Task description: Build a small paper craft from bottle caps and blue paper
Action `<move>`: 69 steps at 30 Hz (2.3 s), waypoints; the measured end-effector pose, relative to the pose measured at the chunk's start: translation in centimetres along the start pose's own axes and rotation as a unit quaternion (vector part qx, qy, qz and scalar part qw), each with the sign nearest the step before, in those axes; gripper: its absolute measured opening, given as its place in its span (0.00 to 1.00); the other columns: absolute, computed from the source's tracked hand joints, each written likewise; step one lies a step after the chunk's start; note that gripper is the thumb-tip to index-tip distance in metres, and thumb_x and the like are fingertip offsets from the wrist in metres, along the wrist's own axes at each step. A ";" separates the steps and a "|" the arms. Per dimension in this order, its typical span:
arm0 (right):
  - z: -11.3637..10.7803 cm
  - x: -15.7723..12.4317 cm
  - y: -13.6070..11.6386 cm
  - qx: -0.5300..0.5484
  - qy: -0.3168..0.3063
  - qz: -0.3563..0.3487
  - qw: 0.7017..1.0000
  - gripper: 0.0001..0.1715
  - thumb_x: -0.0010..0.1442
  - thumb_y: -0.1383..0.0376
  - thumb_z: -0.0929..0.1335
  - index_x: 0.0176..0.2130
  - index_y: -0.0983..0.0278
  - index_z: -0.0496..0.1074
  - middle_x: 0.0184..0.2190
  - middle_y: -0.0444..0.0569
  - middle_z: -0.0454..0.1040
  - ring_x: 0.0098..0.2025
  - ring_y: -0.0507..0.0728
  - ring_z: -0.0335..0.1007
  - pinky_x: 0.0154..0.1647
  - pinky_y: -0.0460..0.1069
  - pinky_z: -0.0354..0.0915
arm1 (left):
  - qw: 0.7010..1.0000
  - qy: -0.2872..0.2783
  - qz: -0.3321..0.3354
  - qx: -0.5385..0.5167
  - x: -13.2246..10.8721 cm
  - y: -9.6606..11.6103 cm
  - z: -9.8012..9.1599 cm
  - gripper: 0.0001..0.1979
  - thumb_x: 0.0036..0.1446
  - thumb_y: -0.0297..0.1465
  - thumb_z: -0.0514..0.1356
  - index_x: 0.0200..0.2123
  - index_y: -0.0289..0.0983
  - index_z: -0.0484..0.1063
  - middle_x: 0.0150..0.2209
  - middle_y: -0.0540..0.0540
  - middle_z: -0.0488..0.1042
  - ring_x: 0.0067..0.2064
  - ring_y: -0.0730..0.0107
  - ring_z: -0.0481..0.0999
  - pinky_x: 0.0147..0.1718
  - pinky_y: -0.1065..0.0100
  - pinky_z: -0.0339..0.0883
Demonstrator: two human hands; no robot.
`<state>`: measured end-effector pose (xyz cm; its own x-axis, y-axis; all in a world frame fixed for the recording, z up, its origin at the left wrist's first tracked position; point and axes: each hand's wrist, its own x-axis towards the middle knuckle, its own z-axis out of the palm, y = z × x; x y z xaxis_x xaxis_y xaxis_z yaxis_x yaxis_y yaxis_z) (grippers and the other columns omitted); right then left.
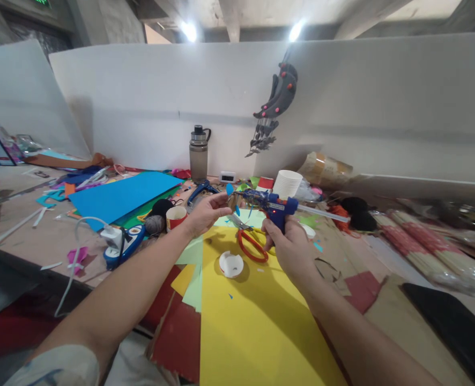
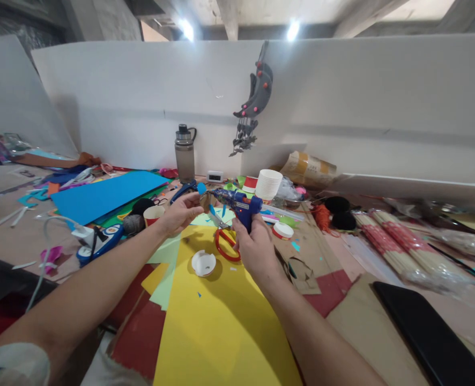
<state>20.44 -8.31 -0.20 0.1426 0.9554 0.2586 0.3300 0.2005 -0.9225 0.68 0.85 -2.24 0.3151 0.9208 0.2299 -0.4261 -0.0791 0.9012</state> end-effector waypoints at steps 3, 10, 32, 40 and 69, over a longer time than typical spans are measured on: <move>0.0 -0.1 0.2 -0.003 -0.006 -0.009 1.000 0.17 0.57 0.50 0.65 0.31 0.60 0.64 0.17 0.43 0.69 0.20 0.55 0.67 0.23 0.49 0.61 | 1.000 -0.005 0.002 -0.004 0.0 0.0 0.1 0.24 0.33 0.28 0.76 0.39 0.39 0.80 0.39 0.46 0.80 0.43 0.64 0.77 0.45 0.64 0.66; 0.0 -0.2 0.1 -0.019 -0.006 -0.016 1.000 0.17 0.58 0.49 0.64 0.30 0.60 0.64 0.17 0.43 0.68 0.22 0.56 0.67 0.24 0.50 0.61 | 0.999 0.027 -0.004 -0.026 0.0 0.2 0.4 0.23 0.29 0.28 0.77 0.35 0.39 0.80 0.35 0.49 0.80 0.37 0.71 0.76 0.40 0.68 0.67; 0.0 0.0 -0.3 -0.003 0.011 -0.012 1.000 0.15 0.55 0.51 0.65 0.29 0.59 0.64 0.15 0.42 0.67 0.21 0.56 0.67 0.24 0.50 0.62 | 1.000 -0.024 -0.003 0.003 -0.3 0.4 0.5 0.24 0.35 0.31 0.76 0.39 0.36 0.79 0.41 0.42 0.81 0.43 0.61 0.78 0.43 0.64 0.67; -0.2 0.0 -0.1 0.005 0.007 -0.016 1.000 0.15 0.56 0.52 0.66 0.28 0.59 0.64 0.16 0.43 0.68 0.21 0.55 0.67 0.24 0.50 0.62 | 1.000 -0.013 -0.001 -0.001 -0.2 0.3 0.3 0.24 0.36 0.31 0.75 0.41 0.37 0.79 0.42 0.42 0.80 0.45 0.60 0.77 0.45 0.62 0.66; 0.1 0.2 0.0 0.006 0.010 -0.005 1.000 0.15 0.55 0.50 0.65 0.31 0.59 0.63 0.15 0.41 0.68 0.20 0.55 0.66 0.24 0.50 0.61 | 1.000 0.016 0.007 -0.005 0.1 -0.1 -0.3 0.25 0.34 0.30 0.76 0.40 0.37 0.79 0.41 0.44 0.80 0.45 0.62 0.78 0.46 0.62 0.66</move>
<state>20.41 -8.13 -0.17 0.1575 0.9487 0.2742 0.3197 0.2137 -0.9231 0.49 1.01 -2.38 0.2821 0.9315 0.2299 -0.4392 -0.0876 0.8941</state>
